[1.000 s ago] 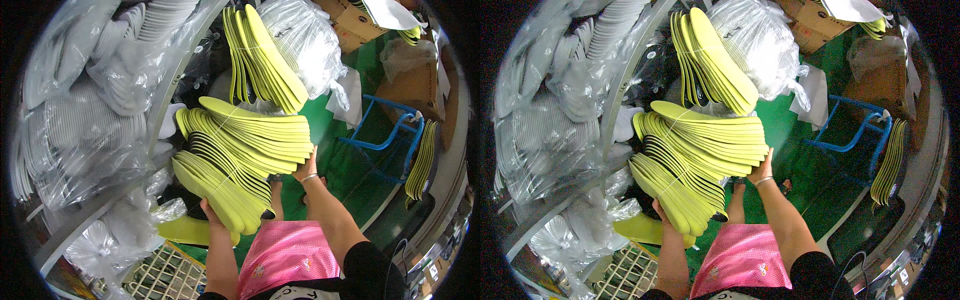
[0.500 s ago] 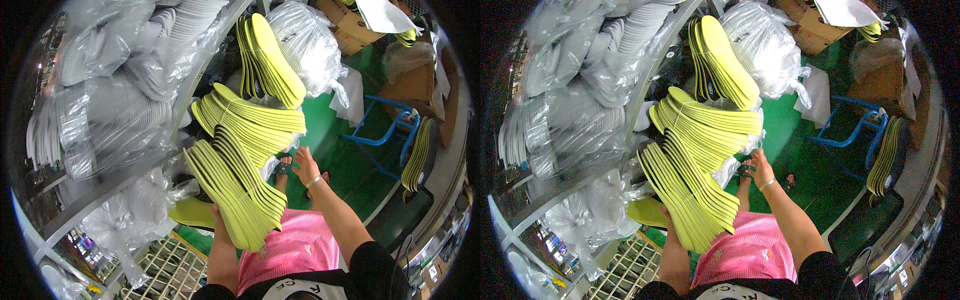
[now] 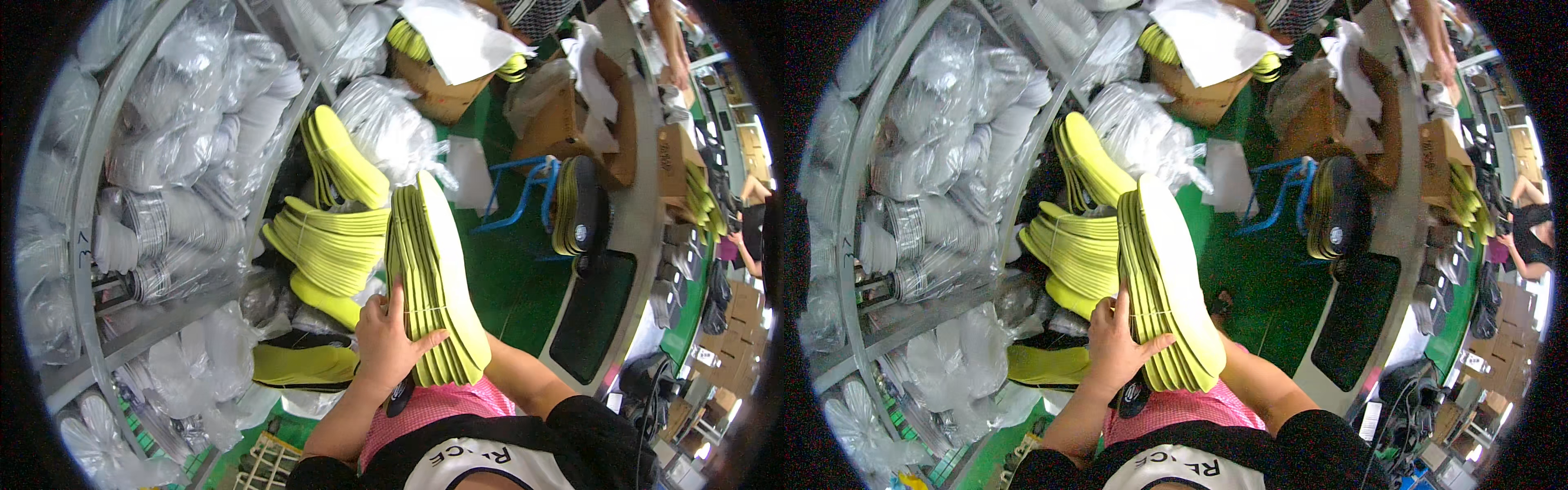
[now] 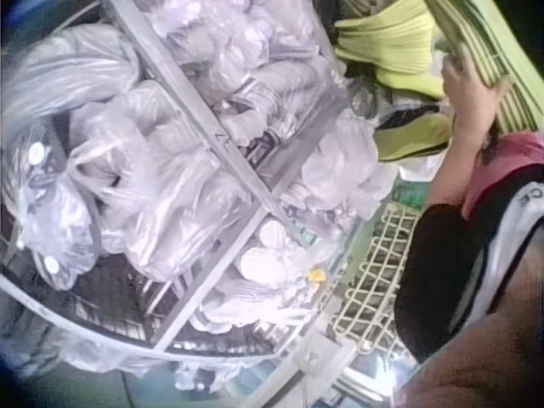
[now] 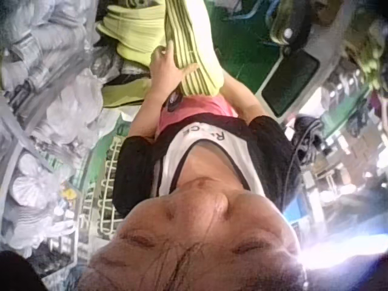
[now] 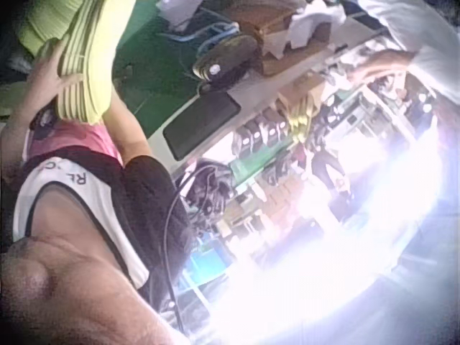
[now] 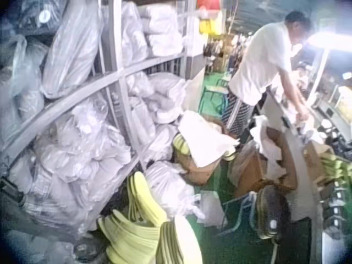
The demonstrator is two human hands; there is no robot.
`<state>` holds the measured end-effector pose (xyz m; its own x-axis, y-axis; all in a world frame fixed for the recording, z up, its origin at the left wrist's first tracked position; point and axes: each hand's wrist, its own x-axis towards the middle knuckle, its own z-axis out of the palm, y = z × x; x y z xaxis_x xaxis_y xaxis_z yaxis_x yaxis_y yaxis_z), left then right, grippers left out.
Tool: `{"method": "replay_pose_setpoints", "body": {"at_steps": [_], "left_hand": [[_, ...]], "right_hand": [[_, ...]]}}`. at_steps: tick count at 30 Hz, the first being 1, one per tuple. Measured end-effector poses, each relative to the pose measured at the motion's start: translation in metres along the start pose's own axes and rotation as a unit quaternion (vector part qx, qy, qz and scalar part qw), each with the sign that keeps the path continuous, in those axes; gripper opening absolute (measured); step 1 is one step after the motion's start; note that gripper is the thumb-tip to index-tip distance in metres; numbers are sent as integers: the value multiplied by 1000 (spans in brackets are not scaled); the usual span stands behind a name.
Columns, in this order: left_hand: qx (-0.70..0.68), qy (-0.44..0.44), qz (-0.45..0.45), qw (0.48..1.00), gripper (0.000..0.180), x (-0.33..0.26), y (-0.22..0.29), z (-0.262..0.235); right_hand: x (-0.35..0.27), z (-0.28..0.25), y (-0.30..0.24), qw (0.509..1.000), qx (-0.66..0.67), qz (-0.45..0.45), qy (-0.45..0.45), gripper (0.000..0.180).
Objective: The person gathers stacks of yellow insoles from a shelf, checks their orientation, and places them onto a workstation next to shoes and black insoles.
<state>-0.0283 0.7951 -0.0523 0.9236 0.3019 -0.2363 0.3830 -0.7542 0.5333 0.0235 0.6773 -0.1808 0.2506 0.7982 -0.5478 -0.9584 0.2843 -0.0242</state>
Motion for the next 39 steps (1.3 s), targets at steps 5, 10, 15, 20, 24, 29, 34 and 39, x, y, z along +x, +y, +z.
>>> {"method": "replay_pose_setpoints", "body": {"at_steps": [5,10,15,20,24,29,34,39], "left_hand": [[-15,-46,13,999,97,-5,28,-16],[8,-40,39,998,95,-12,41,-23],[-94,-25,108,989,90,-12,42,-24],[-610,-219,-210,732,81,17,49,-32],[-609,-349,-184,688,67,18,87,-33],[-633,-429,12,644,82,26,174,-5],[-613,-566,-28,551,51,23,277,38],[-541,-690,-46,478,67,-10,336,101]], "right_hand": [[-19,18,1,999,-33,-29,-10,65],[-33,29,5,997,-56,-52,-19,68],[-57,36,-2,992,-83,-92,-19,70],[-109,46,-28,969,-173,-177,20,73],[-190,79,-74,895,-285,-332,86,75],[-293,66,-87,823,-322,-468,33,86],[-366,10,-75,833,-119,-535,78,83],[-416,-13,-72,791,23,-609,46,69]]}}
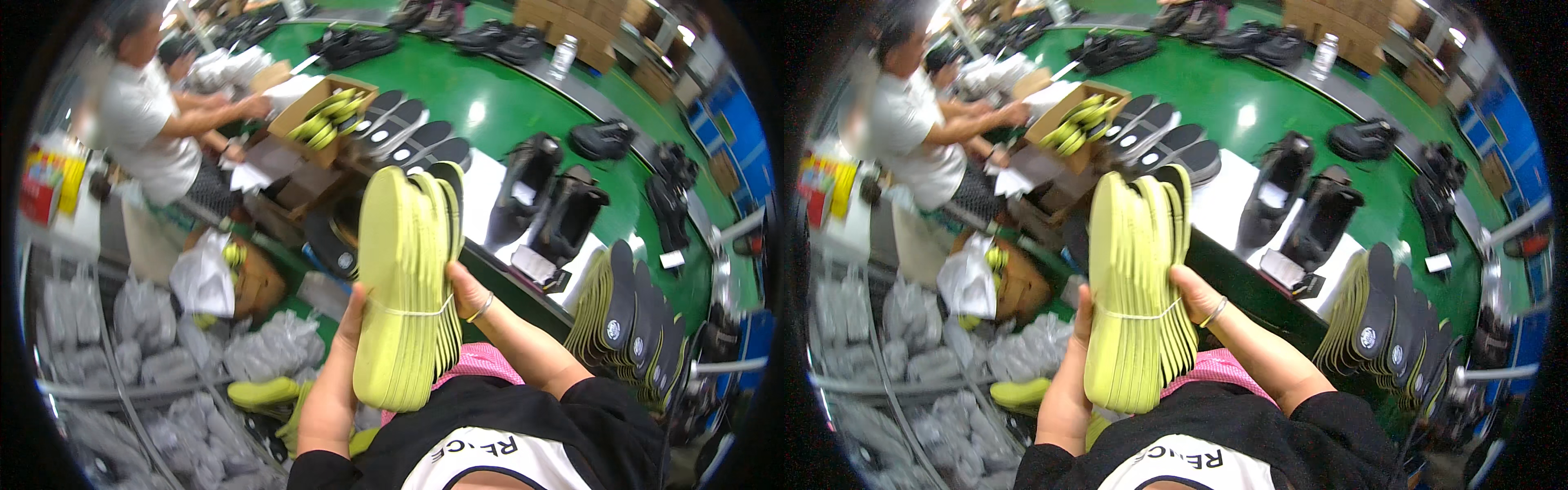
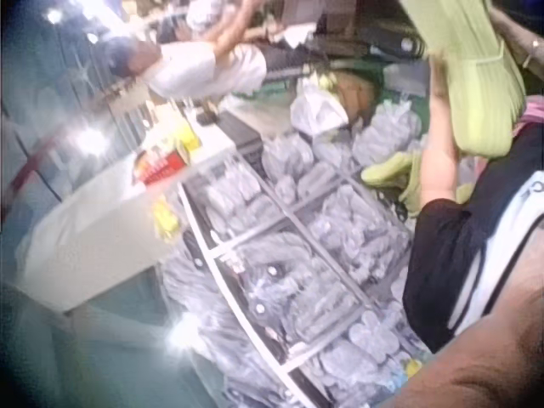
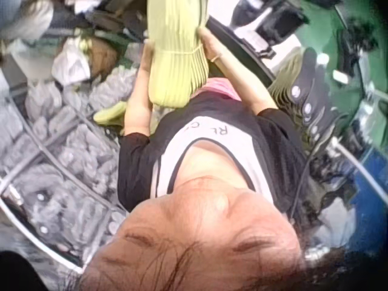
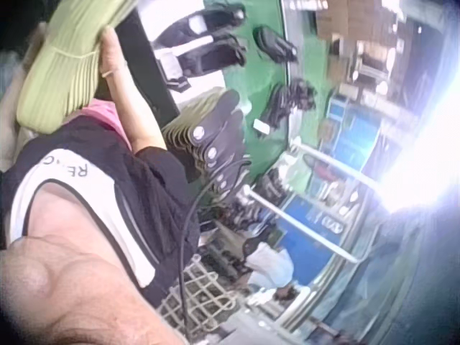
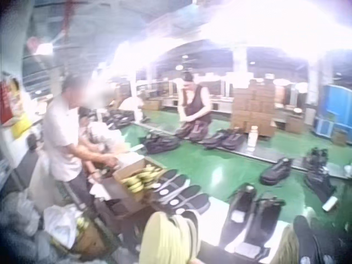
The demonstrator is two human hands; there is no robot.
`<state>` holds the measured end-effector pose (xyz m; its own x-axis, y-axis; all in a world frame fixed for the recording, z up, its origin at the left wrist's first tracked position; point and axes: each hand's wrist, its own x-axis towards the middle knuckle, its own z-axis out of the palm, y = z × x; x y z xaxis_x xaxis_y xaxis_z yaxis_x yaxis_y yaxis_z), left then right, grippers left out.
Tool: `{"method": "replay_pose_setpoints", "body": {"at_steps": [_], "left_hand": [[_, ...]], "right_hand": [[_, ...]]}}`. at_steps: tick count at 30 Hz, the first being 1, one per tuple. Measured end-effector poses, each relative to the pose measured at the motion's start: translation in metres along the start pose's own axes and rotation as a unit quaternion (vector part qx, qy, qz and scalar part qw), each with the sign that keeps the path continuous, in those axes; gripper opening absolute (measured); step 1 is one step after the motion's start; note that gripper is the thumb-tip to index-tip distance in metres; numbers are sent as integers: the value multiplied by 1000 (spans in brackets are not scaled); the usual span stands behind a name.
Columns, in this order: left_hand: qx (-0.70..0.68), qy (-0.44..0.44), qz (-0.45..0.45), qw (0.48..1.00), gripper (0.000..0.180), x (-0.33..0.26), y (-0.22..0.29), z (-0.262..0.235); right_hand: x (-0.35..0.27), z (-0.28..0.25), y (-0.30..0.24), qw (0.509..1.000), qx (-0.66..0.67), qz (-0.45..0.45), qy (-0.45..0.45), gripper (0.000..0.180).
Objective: The person gathers stacks of yellow insoles from a shelf, checks their orientation, and places them onto a workstation next to shoes and black insoles.
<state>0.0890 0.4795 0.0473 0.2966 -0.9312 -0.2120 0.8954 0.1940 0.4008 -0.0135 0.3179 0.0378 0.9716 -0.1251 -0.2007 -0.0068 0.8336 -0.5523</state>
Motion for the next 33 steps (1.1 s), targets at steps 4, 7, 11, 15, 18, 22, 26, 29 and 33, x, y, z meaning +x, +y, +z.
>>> {"method": "replay_pose_setpoints", "body": {"at_steps": [4,7,11,15,18,22,26,29,33], "left_hand": [[33,-69,46,996,67,57,-34,26],[56,-37,24,997,62,101,-41,57],[88,-26,0,996,61,140,-31,76],[100,-35,-30,994,61,192,-42,91],[104,-28,-44,993,61,214,-34,89],[107,-24,-59,992,60,235,-15,88],[113,-18,-69,991,60,248,6,85],[122,-3,-56,991,60,254,33,81],[147,12,-21,989,60,264,71,92]], "right_hand": [[-25,-8,-64,971,-224,-89,-5,64],[-55,-25,-97,875,-465,-138,11,90],[-92,-19,-108,820,-562,-94,61,97],[-123,-29,-137,780,-614,-62,106,89],[-124,-16,-152,845,-507,-19,168,85],[-91,-2,-152,779,-577,-69,234,81],[-55,-3,-171,740,-633,23,227,81],[-60,-3,-184,762,-618,129,143,83],[-109,-31,-184,950,-237,180,93,54]]}}
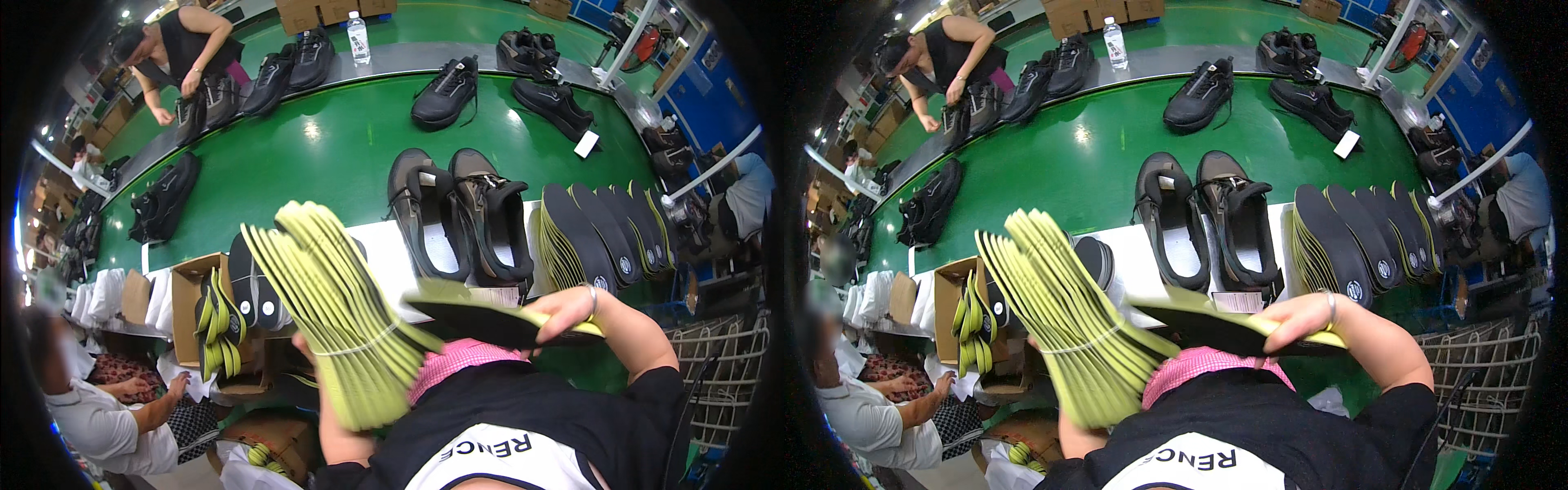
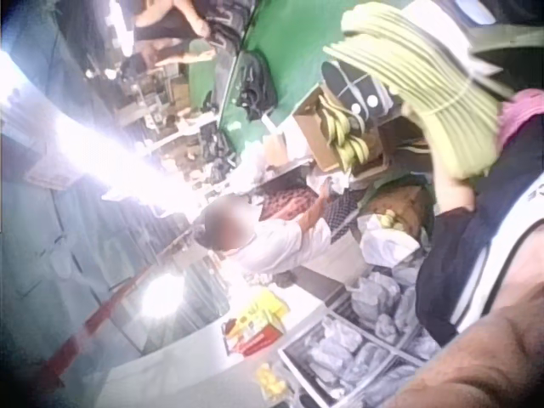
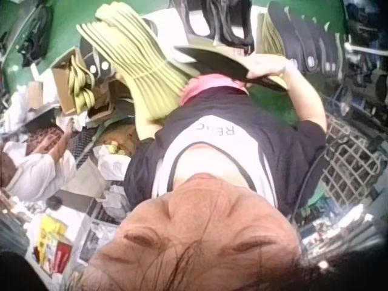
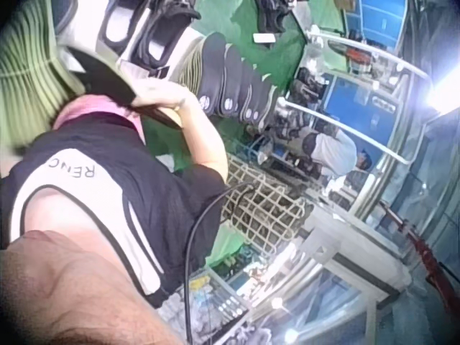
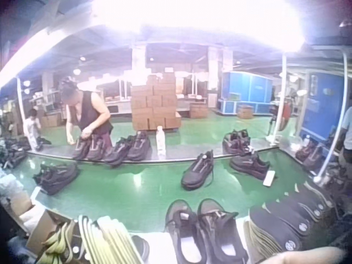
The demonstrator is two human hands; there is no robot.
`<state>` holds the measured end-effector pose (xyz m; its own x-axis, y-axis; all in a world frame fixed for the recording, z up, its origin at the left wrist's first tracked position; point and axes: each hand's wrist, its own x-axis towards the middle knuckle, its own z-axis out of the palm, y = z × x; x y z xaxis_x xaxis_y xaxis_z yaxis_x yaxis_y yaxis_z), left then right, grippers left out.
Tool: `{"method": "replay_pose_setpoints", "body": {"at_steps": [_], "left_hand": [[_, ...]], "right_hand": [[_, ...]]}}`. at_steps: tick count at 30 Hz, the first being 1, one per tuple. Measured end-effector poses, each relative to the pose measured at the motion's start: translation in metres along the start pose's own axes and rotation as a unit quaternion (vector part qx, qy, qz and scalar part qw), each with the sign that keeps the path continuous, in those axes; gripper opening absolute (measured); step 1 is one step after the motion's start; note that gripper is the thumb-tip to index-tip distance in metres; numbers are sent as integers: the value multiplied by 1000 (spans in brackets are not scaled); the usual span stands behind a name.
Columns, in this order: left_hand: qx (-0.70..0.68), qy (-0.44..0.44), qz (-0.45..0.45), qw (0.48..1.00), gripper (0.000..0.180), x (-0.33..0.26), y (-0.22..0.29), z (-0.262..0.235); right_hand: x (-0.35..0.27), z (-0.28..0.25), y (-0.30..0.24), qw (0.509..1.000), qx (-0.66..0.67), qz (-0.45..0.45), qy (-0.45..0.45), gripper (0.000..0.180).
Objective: The person gathers stacks of yellow insoles from a shelf, checks their orientation, and places them onto a workstation next to shoes and black insoles.
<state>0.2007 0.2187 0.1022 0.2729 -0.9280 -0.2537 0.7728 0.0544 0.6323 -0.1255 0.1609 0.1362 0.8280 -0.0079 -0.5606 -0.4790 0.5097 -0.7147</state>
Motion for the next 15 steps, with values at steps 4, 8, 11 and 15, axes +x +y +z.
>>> {"method": "replay_pose_setpoints", "body": {"at_steps": [4,8,11,15], "left_hand": [[46,18,11,999,59,15,41,7],[93,18,-186,978,52,63,80,-9],[346,71,-166,920,56,114,100,-91],[619,36,-134,773,71,134,75,-59]], "right_hand": [[-13,-6,18,898,333,-217,189,57],[2,-23,36,867,404,-200,214,54],[29,-24,17,890,290,-240,257,48],[31,-35,34,898,217,-235,302,44]]}}
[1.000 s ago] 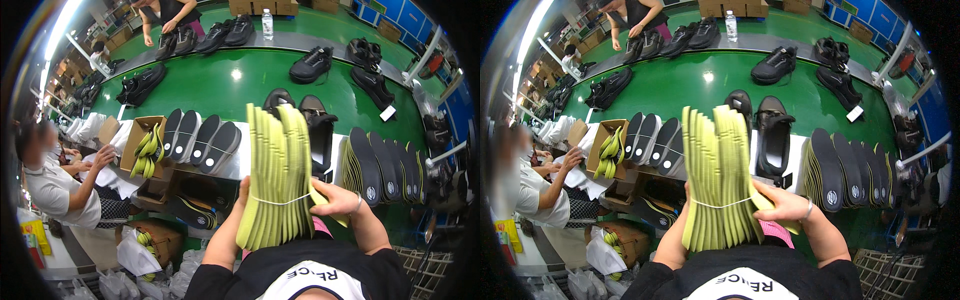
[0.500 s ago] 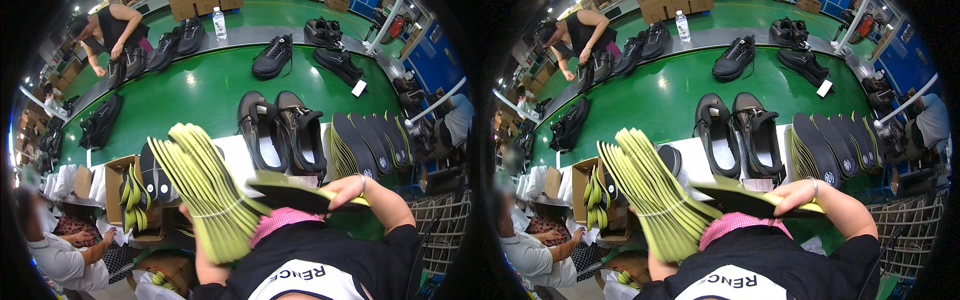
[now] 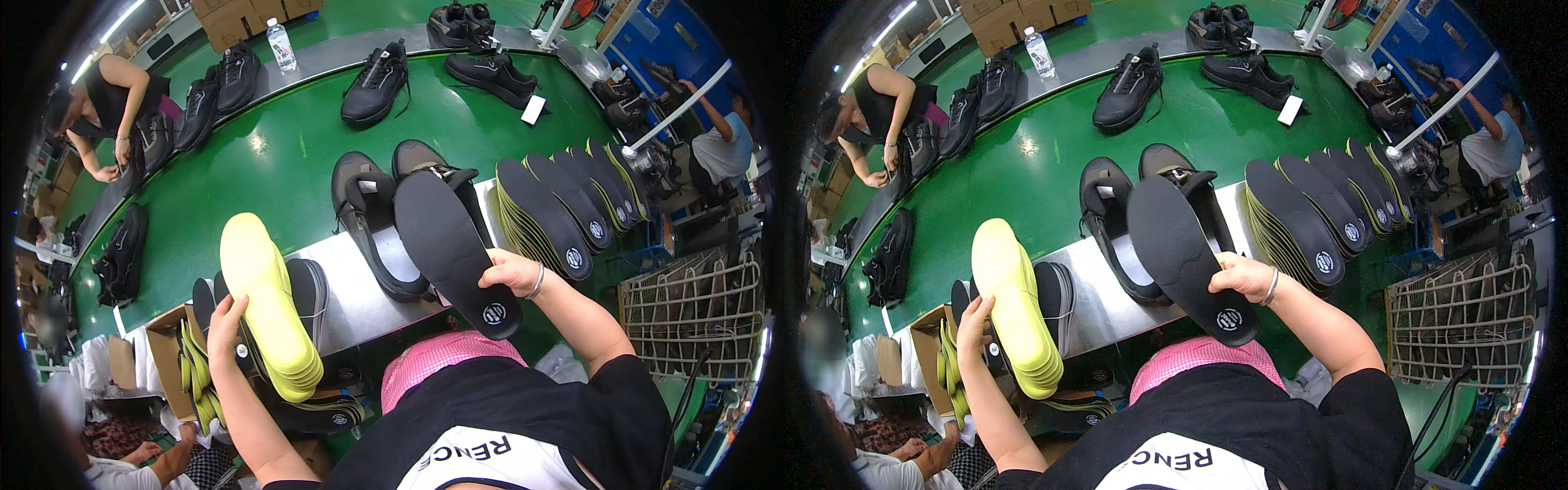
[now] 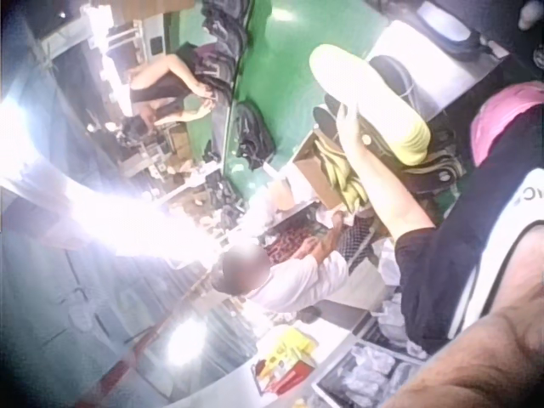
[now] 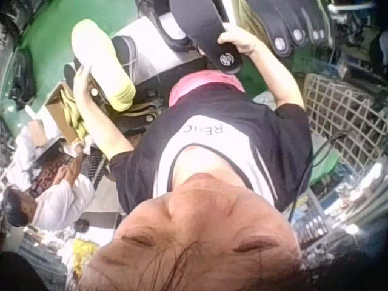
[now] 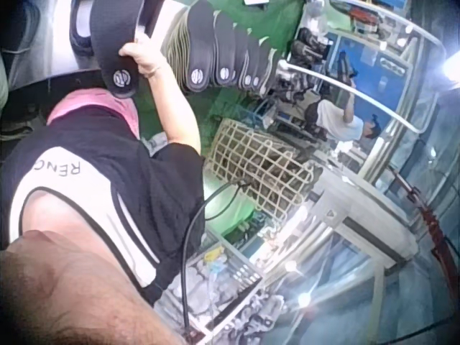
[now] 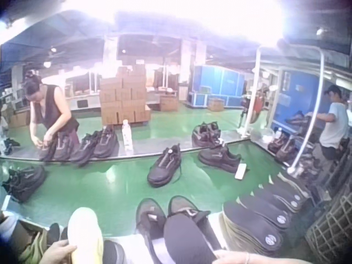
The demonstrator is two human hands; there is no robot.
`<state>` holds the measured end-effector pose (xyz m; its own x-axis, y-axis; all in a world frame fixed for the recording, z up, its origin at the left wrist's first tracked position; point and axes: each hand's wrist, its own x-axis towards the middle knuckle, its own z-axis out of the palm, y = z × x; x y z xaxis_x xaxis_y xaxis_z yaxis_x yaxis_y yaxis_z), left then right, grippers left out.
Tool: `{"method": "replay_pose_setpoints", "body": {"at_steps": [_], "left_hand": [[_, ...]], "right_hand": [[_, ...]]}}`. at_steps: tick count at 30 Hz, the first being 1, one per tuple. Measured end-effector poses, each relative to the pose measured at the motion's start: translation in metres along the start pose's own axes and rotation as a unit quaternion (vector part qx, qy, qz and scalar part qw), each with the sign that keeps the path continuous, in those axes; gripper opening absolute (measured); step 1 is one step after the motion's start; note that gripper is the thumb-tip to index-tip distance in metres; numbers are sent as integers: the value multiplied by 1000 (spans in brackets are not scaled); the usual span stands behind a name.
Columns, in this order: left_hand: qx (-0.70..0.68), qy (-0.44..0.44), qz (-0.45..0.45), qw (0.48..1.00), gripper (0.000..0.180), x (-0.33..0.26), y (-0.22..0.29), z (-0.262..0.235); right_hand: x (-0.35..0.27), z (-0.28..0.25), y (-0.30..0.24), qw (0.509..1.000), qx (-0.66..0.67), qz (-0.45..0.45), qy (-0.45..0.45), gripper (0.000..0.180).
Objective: The person gathers stacks of yellow insoles from a shelf, checks their orientation, and places them onto a workstation next to shoes and black insoles.
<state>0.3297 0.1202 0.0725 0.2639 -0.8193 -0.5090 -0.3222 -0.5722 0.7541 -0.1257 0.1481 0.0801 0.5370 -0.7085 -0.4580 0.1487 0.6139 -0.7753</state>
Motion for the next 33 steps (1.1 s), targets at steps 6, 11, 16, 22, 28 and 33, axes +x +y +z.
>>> {"method": "replay_pose_setpoints", "body": {"at_steps": [6,11,16,22,28,33], "left_hand": [[49,68,60,995,76,18,-17,16],[127,156,113,973,79,8,-14,19],[194,188,127,954,84,-13,4,46],[151,149,162,964,90,-20,2,66],[331,261,-48,906,112,-16,-4,104],[286,260,-68,920,110,-30,23,91]], "right_hand": [[-8,-7,-5,997,-60,-16,-34,47],[-13,-20,-14,990,-121,-18,-76,46],[-10,-46,-12,983,-147,-30,-109,47],[-9,-57,-18,981,-144,-34,-123,46],[-11,-56,-20,988,-113,-55,-87,46],[-19,-61,-15,992,-85,-29,-86,44]]}}
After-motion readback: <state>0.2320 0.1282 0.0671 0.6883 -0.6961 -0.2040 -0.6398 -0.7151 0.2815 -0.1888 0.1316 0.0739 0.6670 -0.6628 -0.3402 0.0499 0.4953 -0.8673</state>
